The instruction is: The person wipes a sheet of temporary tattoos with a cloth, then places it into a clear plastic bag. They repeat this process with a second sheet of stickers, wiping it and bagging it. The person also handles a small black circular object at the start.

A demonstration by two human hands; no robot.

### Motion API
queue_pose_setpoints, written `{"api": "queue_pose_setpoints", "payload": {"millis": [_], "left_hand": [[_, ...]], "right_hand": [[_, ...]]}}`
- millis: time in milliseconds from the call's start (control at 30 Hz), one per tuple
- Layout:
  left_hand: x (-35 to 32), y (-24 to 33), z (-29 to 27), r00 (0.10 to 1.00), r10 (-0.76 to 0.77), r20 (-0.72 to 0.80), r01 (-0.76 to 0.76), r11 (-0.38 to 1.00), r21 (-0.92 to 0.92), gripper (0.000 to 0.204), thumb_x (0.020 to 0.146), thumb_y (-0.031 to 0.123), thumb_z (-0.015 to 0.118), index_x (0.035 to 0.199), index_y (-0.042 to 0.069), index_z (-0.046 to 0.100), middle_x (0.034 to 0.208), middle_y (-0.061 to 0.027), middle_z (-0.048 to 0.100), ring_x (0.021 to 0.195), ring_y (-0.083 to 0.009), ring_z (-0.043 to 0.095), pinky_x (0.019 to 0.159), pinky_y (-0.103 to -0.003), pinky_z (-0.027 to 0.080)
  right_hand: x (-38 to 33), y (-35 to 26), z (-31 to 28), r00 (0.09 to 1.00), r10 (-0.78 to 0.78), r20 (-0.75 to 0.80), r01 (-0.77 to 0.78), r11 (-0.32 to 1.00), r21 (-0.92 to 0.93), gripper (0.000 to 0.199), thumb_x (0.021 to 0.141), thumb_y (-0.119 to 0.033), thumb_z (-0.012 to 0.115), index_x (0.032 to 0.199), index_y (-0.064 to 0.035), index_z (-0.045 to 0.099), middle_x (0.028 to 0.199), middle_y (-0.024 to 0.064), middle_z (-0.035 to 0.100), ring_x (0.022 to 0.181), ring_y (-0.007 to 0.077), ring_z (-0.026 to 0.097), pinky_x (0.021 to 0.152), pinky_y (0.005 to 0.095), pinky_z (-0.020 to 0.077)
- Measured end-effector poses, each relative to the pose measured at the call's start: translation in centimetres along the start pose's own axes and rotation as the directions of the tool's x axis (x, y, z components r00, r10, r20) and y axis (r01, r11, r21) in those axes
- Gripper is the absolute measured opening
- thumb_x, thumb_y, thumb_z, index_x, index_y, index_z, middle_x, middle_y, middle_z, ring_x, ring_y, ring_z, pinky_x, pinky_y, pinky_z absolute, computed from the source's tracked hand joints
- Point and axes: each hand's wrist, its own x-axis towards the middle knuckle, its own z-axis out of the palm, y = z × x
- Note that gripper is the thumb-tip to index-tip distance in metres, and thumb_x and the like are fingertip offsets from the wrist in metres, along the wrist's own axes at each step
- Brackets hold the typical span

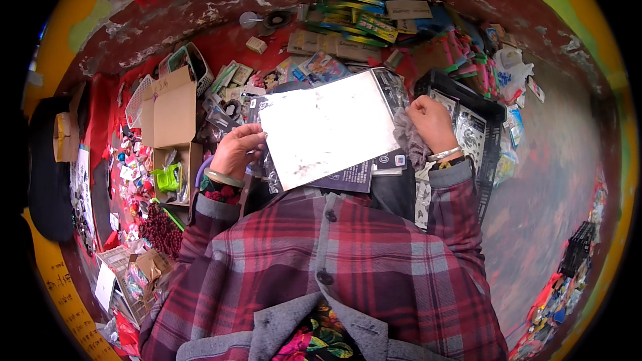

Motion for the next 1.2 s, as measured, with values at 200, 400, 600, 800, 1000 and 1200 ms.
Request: {"api": "queue_pose_setpoints", "payload": {"millis": [200, 400, 600, 800, 1000, 1200], "left_hand": [[-0.5, 0.4, 0.3, 0.999, 0.004, -0.039, -0.004, 1.000, 0.000, 0.022, 0.083, 0.010, 0.064, 0.104, 0.008, 0.061, 0.088, 0.0026, 0.063, 0.077, -0.0075, 0.056, 0.067, -0.022, 0.041], [-0.5, 0.6, 0.5, 1.000, 0.005, -0.008, -0.004, 1.000, 0.017, 0.021, 0.084, 0.012, 0.062, 0.104, 0.006, 0.062, 0.092, -0.0002, 0.064, 0.082, -0.0098, 0.056, 0.072, -0.026, 0.040], [-0.4, 0.5, 0.3, 1.000, 0.001, 0.008, -0.001, 1.000, -0.010, 0.023, 0.084, 0.017, 0.062, 0.103, 0.003, 0.062, 0.095, -0.0024, 0.064, 0.086, -0.0116, 0.056, 0.078, -0.028, 0.039], [-0.2, 0.2, 0.4, 0.999, 0.013, 0.032, -0.012, 0.999, -0.037, 0.021, 0.084, 0.015, 0.063, 0.101, 0.002, 0.063, 0.094, -0.0025, 0.064, 0.086, -0.0121, 0.056, 0.080, -0.029, 0.039], [-0.5, 0.4, 0.5, 0.998, 0.025, 0.065, -0.026, 1.000, 0.004, 0.015, 0.084, 0.014, 0.063, 0.095, 0.004, 0.065, 0.088, -0.0014, 0.064, 0.082, -0.0114, 0.055, 0.078, -0.028, 0.040], [-0.4, 0.2, 0.5, 0.999, 0.038, 0.038, -0.039, 0.999, 0.028, 0.011, 0.084, 0.013, 0.064, 0.090, 0.005, 0.065, 0.082, 0.0005, 0.063, 0.073, -0.0092, 0.055, 0.069, -0.023, 0.039]], "right_hand": [[-0.9, -0.2, -0.7, 1.000, -0.007, 0.021, 0.005, 0.996, 0.094, 0.013, 0.082, -0.011, 0.063, 0.078, 0.0015, 0.059, 0.063, 0.0022, 0.056, 0.058, 0.0068, 0.050, 0.053, 0.0238, 0.0394], [-1.7, -0.9, -1.5, 0.998, 0.019, 0.061, -0.025, 0.995, 0.092, 0.013, 0.082, -0.009, 0.063, 0.078, 0.0014, 0.058, 0.064, -0.0001, 0.055, 0.059, 0.0053, 0.048, 0.053, 0.0228, 0.0379], [-2.6, -0.5, -2.2, 0.996, 0.057, 0.075, -0.072, 0.974, 0.216, 0.012, 0.083, -0.010, 0.063, 0.080, 0.0016, 0.059, 0.065, -0.0035, 0.052, 0.061, 0.0029, 0.045, 0.054, 0.0209, 0.0357], [-3.6, -0.2, -2.5, 0.975, 0.144, 0.171, -0.204, 0.885, 0.418, 0.015, 0.086, -0.013, 0.062, 0.085, 0.0023, 0.063, 0.071, -0.0041, 0.057, 0.064, 0.0035, 0.048, 0.058, 0.0194, 0.0384], [-4.2, 0.0, -2.7, 0.964, 0.150, 0.218, -0.230, 0.885, 0.406, 0.019, 0.088, -0.015, 0.060, 0.083, 0.0027, 0.065, 0.072, -0.0026, 0.059, 0.066, 0.0040, 0.050, 0.059, 0.0195, 0.0400], [-4.4, 0.0, -2.6, 0.962, 0.169, 0.215, -0.246, 0.877, 0.414, 0.019, 0.088, -0.015, 0.060, 0.083, 0.0028, 0.065, 0.072, -0.0027, 0.059, 0.065, 0.0038, 0.050, 0.059, 0.0198, 0.0403]]}}
